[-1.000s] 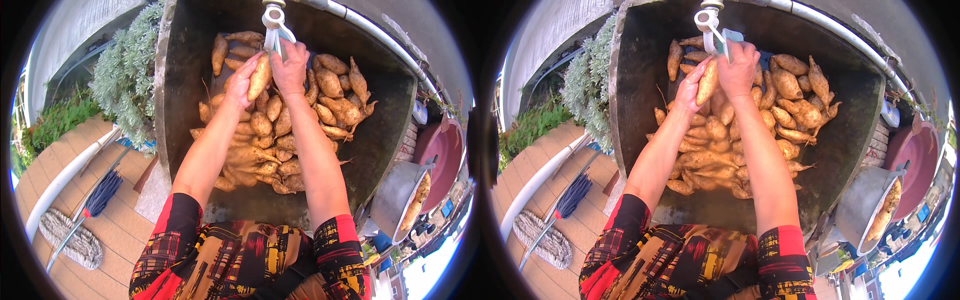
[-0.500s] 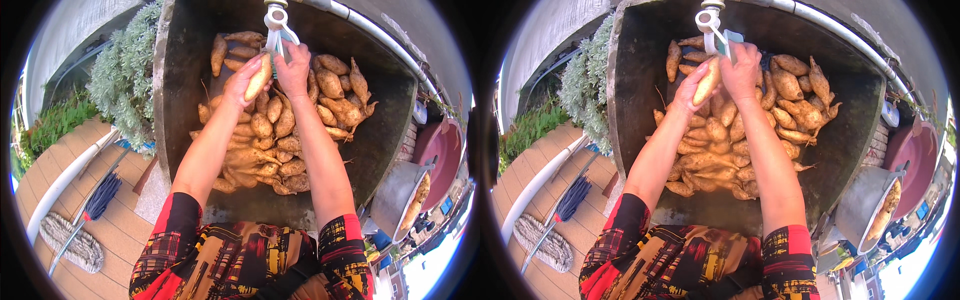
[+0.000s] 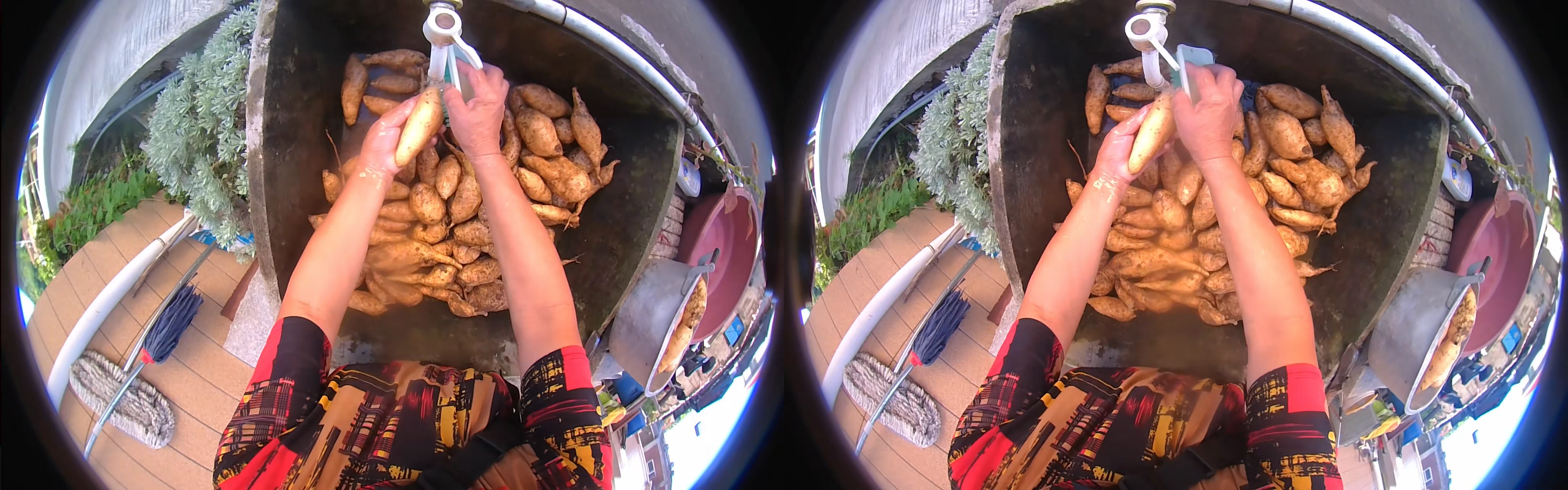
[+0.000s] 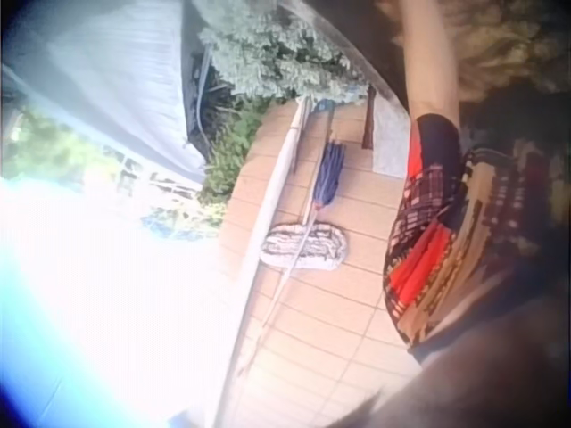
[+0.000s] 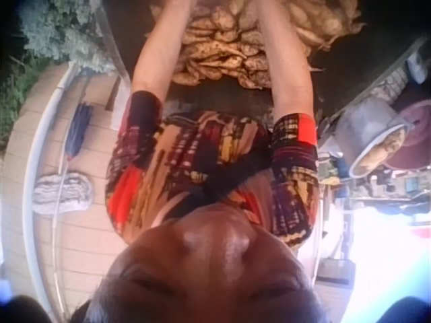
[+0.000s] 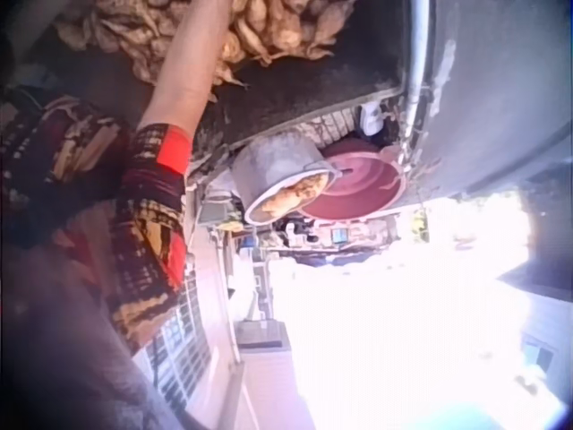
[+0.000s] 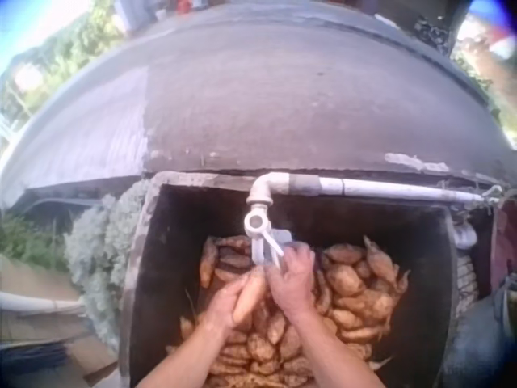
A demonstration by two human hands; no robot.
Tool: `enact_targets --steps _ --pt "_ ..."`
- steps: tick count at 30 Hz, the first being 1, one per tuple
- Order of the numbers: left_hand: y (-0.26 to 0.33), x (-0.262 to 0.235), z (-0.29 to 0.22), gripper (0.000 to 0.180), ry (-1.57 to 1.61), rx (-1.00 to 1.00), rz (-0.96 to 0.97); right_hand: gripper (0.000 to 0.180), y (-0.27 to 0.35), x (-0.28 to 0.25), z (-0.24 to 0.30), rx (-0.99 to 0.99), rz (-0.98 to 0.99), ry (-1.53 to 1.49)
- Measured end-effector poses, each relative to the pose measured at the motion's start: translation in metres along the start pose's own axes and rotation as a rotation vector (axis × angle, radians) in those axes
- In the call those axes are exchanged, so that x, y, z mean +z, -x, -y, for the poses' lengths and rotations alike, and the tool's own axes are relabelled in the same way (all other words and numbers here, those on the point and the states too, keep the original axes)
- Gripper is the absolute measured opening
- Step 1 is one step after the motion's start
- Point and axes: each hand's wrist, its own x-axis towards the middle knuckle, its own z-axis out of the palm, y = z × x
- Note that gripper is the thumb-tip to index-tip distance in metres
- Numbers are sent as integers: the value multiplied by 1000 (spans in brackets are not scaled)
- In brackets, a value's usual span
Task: The person scrubs sweet potatoes with a brush in a sink.
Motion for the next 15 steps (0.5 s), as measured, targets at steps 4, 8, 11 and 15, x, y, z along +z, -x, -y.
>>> enact_targets --steps 4,8,11,15 --pt "-9 -2 -3 39 68 87 -340 40 71 -12 61 -13 145 -28" --pt "-1 7 -4 42 -11 -1 -265 41 110 -20 79 -125 210 -40" --pt "-7 15 4 35 140 65 -360 37 52 -6 45 -41 93 -30" --pt "1 24 -2 34 -8 29 -205 31 -7 4 -1 184 74 -139"
